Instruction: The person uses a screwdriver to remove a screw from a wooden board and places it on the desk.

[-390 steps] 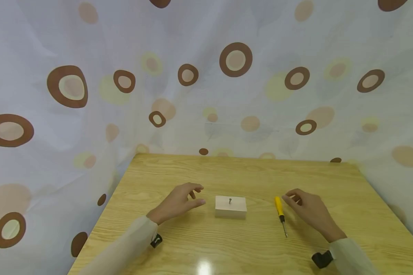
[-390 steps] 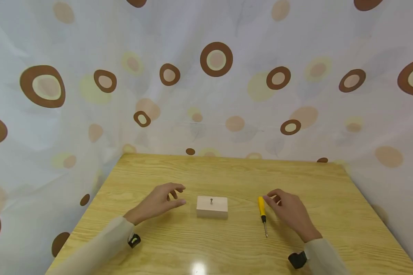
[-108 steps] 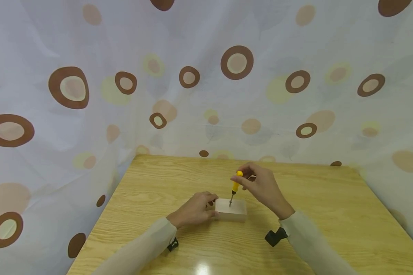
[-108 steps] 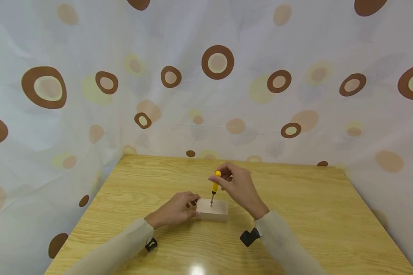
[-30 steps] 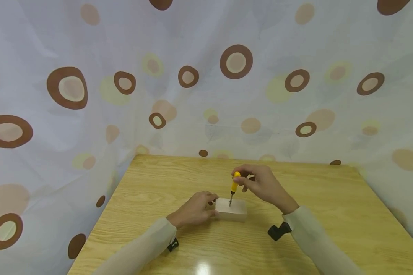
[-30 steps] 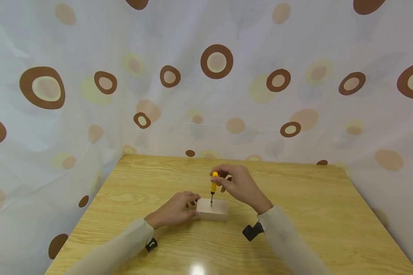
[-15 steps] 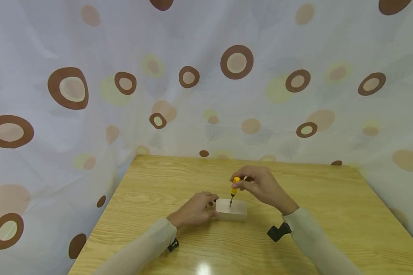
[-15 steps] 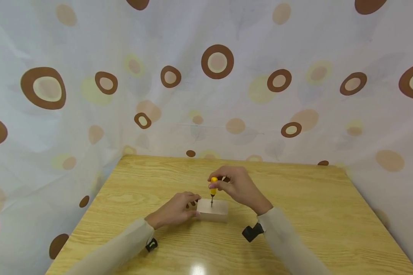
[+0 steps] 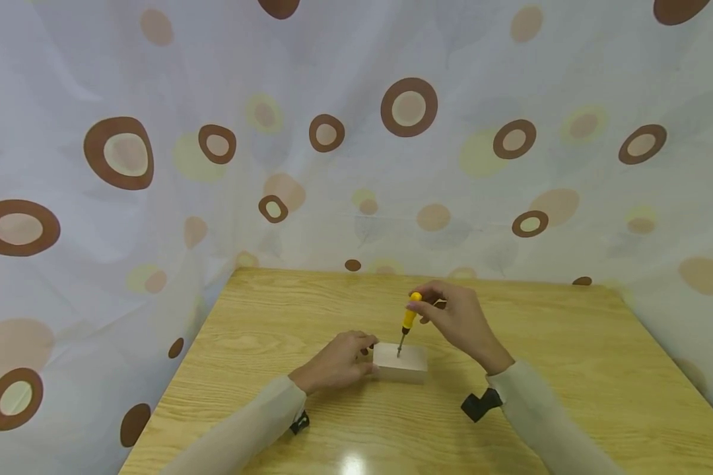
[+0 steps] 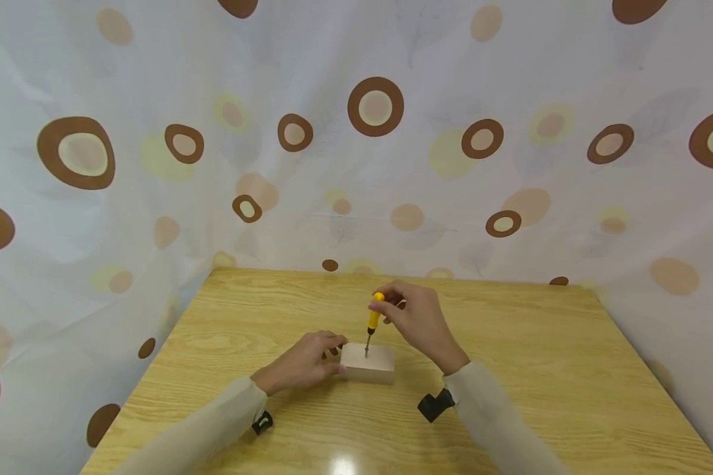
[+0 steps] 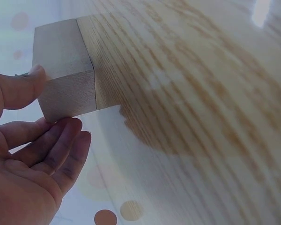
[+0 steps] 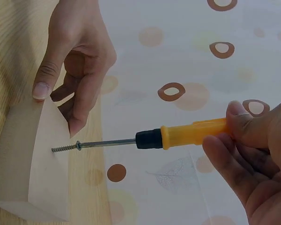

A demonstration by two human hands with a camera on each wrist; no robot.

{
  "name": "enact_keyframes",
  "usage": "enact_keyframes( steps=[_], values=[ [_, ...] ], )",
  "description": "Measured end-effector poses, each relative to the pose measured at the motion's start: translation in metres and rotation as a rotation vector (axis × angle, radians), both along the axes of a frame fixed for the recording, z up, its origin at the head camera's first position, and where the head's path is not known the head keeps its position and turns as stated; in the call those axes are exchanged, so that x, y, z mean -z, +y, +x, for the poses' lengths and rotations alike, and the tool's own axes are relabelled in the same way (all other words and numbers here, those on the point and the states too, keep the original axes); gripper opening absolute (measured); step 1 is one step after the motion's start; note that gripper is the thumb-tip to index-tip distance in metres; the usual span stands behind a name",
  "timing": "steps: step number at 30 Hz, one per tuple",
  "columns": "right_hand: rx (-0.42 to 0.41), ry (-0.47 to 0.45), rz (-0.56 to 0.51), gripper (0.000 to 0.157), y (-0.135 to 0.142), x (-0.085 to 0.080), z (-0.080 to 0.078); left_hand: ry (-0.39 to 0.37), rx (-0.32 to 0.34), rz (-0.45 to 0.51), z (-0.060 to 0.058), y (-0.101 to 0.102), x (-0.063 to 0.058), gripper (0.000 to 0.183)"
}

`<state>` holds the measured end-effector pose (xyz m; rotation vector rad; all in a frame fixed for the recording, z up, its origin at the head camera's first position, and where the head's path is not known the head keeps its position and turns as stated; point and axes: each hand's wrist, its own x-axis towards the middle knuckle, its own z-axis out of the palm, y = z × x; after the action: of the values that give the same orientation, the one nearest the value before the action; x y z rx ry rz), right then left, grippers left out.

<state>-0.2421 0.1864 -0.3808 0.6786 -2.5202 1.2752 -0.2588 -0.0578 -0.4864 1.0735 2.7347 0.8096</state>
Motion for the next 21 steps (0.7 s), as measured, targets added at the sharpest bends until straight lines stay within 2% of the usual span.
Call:
enact_keyframes(
  steps=[4, 6, 10, 16, 19, 21],
  values=[
    [-0.137, -0.016, 0.015, 0.016, 0.002, -0.003, -0.002, 0.001, -0.002, -0.006, -0.001, 0.0, -0.001, 0.053],
    [-0.168, -0.045, 0.013, 0.016, 0.002, -0.005, -0.003, 0.0, -0.005, -0.007, -0.001, 0.0, -0.002, 0.053],
    [-0.113, -0.09, -0.006, 0.022, 0.0, -0.003, -0.002, -0.001, -0.004, -0.009, -0.001, 0.0, -0.001, 0.053],
    [0.001, -0.073, -0.043, 0.027, -0.005, 0.003, 0.001, -0.006, -0.009, -0.003, -0.001, 0.0, 0.0, 0.053],
    [-0.011, -0.026, -0.055, 0.022, -0.006, 0.004, 0.002, -0.003, -0.01, 0.003, -0.001, 0.0, 0.0, 0.052],
    [-0.05, 0.005, -0.056, 0.016, -0.009, -0.004, 0.008, 0.002, -0.007, 0.002, 0.0, 0.0, -0.001, 0.052]
  ],
)
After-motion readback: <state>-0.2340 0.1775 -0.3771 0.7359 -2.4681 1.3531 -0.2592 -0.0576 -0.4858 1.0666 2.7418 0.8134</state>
